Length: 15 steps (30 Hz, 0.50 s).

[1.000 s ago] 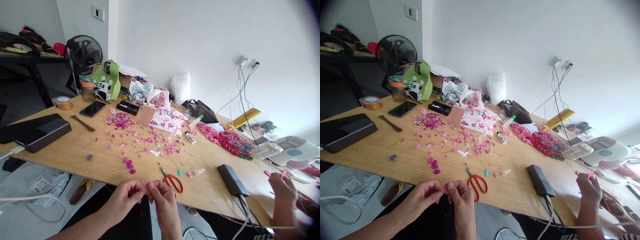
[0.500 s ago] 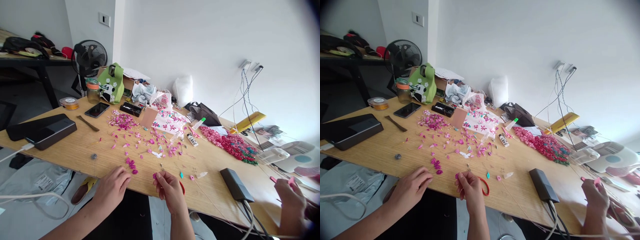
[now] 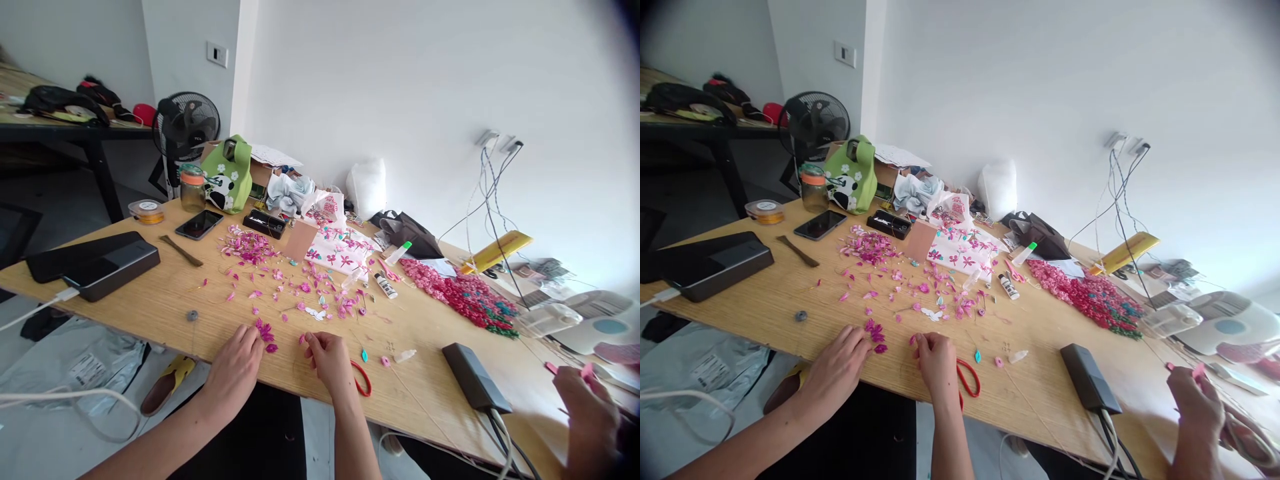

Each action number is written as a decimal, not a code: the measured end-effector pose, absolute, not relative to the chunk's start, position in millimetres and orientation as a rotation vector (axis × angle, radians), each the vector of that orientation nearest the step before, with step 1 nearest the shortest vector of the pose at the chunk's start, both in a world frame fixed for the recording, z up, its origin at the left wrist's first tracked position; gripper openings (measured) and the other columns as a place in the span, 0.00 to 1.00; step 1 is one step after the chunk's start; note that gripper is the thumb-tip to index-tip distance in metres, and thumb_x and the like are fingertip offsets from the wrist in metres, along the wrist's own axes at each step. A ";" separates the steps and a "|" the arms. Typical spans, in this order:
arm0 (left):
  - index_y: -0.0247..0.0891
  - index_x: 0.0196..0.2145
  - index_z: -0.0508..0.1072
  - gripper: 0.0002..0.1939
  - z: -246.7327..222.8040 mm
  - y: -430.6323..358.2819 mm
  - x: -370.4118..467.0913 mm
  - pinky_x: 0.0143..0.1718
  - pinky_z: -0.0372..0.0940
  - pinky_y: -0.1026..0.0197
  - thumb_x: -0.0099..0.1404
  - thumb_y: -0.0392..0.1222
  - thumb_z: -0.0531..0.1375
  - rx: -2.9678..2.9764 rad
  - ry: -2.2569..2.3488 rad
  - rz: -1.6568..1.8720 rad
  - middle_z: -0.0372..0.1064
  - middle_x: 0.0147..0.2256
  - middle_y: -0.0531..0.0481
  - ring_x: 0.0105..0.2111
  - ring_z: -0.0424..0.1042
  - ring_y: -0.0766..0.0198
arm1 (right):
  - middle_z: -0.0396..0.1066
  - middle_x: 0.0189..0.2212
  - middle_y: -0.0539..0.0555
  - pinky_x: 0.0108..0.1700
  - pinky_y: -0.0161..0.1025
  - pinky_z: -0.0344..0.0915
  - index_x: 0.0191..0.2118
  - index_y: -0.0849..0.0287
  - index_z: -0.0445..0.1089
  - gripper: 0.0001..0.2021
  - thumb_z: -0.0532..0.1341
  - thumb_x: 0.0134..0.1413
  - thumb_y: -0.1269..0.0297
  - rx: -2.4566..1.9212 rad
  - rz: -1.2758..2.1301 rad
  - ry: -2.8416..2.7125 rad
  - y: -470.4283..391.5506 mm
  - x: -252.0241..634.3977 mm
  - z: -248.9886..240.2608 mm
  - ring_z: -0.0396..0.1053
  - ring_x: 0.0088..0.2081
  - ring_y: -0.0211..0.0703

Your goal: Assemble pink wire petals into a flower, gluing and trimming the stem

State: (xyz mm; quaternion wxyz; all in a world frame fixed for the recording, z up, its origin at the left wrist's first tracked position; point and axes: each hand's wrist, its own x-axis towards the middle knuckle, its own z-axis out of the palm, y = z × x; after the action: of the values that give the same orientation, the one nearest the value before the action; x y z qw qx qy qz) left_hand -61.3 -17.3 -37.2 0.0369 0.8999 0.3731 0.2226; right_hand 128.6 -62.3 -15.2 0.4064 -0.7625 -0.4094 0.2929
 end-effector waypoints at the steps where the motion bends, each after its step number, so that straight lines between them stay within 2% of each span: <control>1: 0.35 0.31 0.71 0.16 -37.8 -17.2 -60.6 0.37 0.66 0.54 0.65 0.25 0.46 2.772 1.150 0.692 0.65 0.33 0.46 0.37 0.65 0.56 | 0.65 0.13 0.50 0.16 0.32 0.51 0.17 0.60 0.67 0.19 0.56 0.51 0.53 -1.938 0.699 -1.054 -62.1 128.4 -16.0 0.57 0.13 0.34; 8: 0.33 0.31 0.70 0.15 -35.0 -17.5 -58.1 0.38 0.66 0.52 0.64 0.24 0.46 2.753 1.147 0.704 0.65 0.34 0.45 0.38 0.65 0.55 | 0.69 0.17 0.52 0.21 0.34 0.54 0.21 0.58 0.68 0.17 0.54 0.54 0.54 -1.996 0.509 -1.112 -68.3 127.4 -12.0 0.63 0.16 0.39; 12: 0.35 0.33 0.70 0.13 -33.1 -19.5 -60.0 0.38 0.65 0.53 0.67 0.29 0.47 2.683 1.131 0.686 0.64 0.34 0.46 0.38 0.65 0.56 | 0.68 0.17 0.52 0.21 0.34 0.54 0.23 0.58 0.67 0.19 0.53 0.56 0.50 -1.977 0.494 -1.082 -81.0 122.2 -9.9 0.63 0.17 0.40; 15: 0.35 0.33 0.70 0.14 -36.9 -19.5 -60.1 0.38 0.65 0.54 0.66 0.27 0.46 2.714 1.120 0.675 0.64 0.34 0.46 0.39 0.65 0.55 | 0.68 0.18 0.52 0.21 0.34 0.54 0.25 0.59 0.67 0.20 0.54 0.55 0.47 -1.948 0.551 -1.017 -92.4 116.4 -11.6 0.62 0.18 0.39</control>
State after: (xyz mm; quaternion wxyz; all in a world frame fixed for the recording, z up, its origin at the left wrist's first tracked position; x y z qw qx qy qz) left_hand -60.1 -19.5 -36.9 0.0644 0.8991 0.3708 0.2235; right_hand 116.4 -92.4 -11.6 0.4243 -0.7785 -0.4066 0.2202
